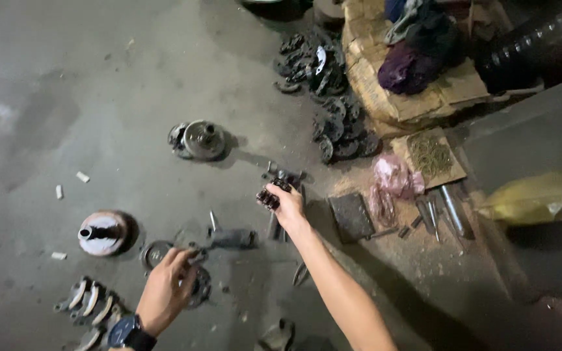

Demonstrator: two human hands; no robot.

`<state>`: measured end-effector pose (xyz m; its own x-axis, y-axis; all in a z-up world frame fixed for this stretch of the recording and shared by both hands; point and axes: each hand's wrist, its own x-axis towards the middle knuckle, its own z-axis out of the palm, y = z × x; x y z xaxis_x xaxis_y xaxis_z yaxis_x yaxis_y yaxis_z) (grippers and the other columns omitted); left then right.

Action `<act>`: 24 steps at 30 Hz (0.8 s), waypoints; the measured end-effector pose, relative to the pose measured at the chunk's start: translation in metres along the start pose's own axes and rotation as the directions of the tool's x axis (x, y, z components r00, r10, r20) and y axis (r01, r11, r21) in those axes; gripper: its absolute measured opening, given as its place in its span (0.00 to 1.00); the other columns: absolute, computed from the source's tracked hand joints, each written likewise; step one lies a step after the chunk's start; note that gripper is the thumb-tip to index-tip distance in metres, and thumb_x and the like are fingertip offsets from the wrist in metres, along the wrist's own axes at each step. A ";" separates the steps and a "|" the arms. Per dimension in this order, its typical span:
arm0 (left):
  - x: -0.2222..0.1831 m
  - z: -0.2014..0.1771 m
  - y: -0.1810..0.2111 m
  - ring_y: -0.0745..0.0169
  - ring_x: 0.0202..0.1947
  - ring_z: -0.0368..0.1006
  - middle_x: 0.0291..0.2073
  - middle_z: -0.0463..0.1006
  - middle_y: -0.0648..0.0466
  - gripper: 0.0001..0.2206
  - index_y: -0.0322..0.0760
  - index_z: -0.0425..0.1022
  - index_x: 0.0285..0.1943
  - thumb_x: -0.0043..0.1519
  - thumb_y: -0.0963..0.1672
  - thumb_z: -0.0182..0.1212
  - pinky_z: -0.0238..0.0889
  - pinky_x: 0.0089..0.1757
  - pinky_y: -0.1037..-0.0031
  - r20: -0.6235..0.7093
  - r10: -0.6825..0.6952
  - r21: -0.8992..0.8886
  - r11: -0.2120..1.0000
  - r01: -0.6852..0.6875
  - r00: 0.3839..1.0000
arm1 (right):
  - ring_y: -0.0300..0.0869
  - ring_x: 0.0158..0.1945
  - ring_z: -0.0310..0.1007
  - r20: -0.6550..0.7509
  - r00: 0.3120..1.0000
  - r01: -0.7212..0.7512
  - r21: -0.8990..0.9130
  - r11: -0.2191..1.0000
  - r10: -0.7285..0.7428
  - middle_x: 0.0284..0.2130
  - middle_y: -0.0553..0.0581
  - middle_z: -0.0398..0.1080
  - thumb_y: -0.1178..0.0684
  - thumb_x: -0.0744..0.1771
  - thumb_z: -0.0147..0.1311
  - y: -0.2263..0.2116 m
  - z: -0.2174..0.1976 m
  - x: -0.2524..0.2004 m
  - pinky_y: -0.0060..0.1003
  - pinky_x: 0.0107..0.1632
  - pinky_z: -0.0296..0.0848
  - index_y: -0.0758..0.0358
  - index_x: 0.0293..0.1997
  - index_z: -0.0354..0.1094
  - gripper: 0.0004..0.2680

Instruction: Cleaning and assembling the centrifugal clutch components of a motorcycle engine.

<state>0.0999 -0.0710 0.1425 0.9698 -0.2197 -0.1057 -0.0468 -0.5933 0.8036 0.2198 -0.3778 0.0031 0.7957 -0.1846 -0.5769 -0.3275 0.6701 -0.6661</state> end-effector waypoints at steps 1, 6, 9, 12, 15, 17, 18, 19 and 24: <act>0.006 0.004 -0.002 0.54 0.35 0.78 0.39 0.77 0.48 0.14 0.31 0.76 0.52 0.57 0.39 0.63 0.72 0.38 0.68 0.001 0.005 0.002 1.000 -0.005 1.000 | 0.49 0.32 0.79 0.000 1.000 0.004 0.004 1.000 -0.004 0.32 0.59 0.74 0.64 0.63 0.60 -0.009 -0.001 0.018 0.50 0.36 0.83 0.69 0.42 0.70 0.06; 0.015 0.020 -0.020 0.57 0.32 0.80 0.40 0.78 0.50 0.15 0.34 0.77 0.53 0.56 0.40 0.64 0.74 0.35 0.70 0.047 -0.136 0.005 0.991 0.135 0.990 | 0.51 0.39 0.81 -0.223 0.972 0.085 0.026 0.996 -0.077 0.42 0.63 0.75 0.64 0.64 0.60 -0.110 0.050 0.074 0.49 0.39 0.83 0.67 0.47 0.65 0.10; 0.012 0.026 -0.050 0.58 0.34 0.83 0.41 0.79 0.49 0.15 0.33 0.77 0.52 0.55 0.40 0.64 0.75 0.36 0.72 0.010 -0.131 -0.062 0.989 0.131 0.991 | 0.54 0.39 0.78 0.020 0.965 0.258 0.107 0.960 -0.262 0.42 0.67 0.72 0.55 0.66 0.58 -0.176 0.060 0.159 0.47 0.37 0.86 0.71 0.51 0.67 0.12; 0.007 0.027 -0.060 0.56 0.37 0.83 0.44 0.78 0.49 0.14 0.33 0.77 0.51 0.55 0.40 0.65 0.75 0.37 0.71 -0.024 -0.167 -0.016 0.986 0.167 0.986 | 0.67 0.62 0.62 -0.116 0.978 0.178 0.008 0.984 -0.176 0.53 0.82 0.56 0.30 0.70 0.46 -0.254 0.097 0.150 0.61 0.65 0.64 0.51 0.77 0.45 0.28; 0.005 0.021 -0.048 0.55 0.36 0.82 0.39 0.80 0.48 0.13 0.35 0.78 0.52 0.58 0.42 0.64 0.75 0.39 0.69 0.006 -0.330 0.023 0.944 0.330 0.944 | 0.60 0.72 0.51 -0.094 0.953 0.271 -0.156 0.950 -0.288 0.68 0.66 0.51 0.29 0.69 0.47 -0.239 0.052 0.200 0.66 0.71 0.50 0.58 0.76 0.43 0.31; 0.002 0.019 -0.046 0.54 0.36 0.82 0.41 0.79 0.48 0.13 0.35 0.78 0.52 0.58 0.42 0.63 0.74 0.39 0.68 0.005 -0.279 0.012 0.960 0.278 0.960 | 0.59 0.68 0.59 -0.068 0.933 0.330 -0.226 0.917 -0.353 0.65 0.67 0.57 0.31 0.68 0.49 -0.200 0.033 0.181 0.60 0.67 0.59 0.60 0.70 0.50 0.28; -0.005 0.018 -0.044 0.53 0.36 0.81 0.42 0.78 0.48 0.12 0.35 0.77 0.51 0.59 0.42 0.62 0.74 0.39 0.67 0.001 -0.223 0.003 0.975 0.223 0.975 | 0.57 0.64 0.67 -0.036 0.908 0.390 -0.289 0.874 -0.417 0.62 0.67 0.62 0.33 0.67 0.51 -0.175 0.026 0.171 0.55 0.63 0.67 0.62 0.65 0.56 0.25; -0.001 0.015 -0.036 0.53 0.36 0.81 0.42 0.78 0.48 0.12 0.35 0.77 0.51 0.59 0.42 0.62 0.74 0.39 0.67 -0.013 -0.245 0.003 0.970 0.245 0.970 | 0.57 0.64 0.67 -0.021 0.917 0.376 -0.293 0.879 -0.399 0.62 0.67 0.62 0.33 0.67 0.51 -0.147 0.030 0.147 0.55 0.63 0.67 0.62 0.65 0.56 0.25; 0.013 -0.008 0.005 0.38 0.42 0.72 0.42 0.71 0.42 0.13 0.33 0.70 0.56 0.63 0.42 0.60 0.67 0.42 0.56 0.020 0.095 0.049 0.994 -0.096 0.995 | 0.46 0.40 0.81 0.314 0.949 0.149 -0.377 0.914 -0.025 0.41 0.61 0.77 0.54 0.70 0.52 -0.011 0.069 0.001 0.38 0.39 0.80 0.71 0.54 0.67 0.11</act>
<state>0.1142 -0.0708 0.1491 0.9560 -0.2906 -0.0404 -0.1515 -0.6068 0.7803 0.2595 -0.3362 0.0424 0.9234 0.0344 -0.3824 -0.3732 0.3140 -0.8730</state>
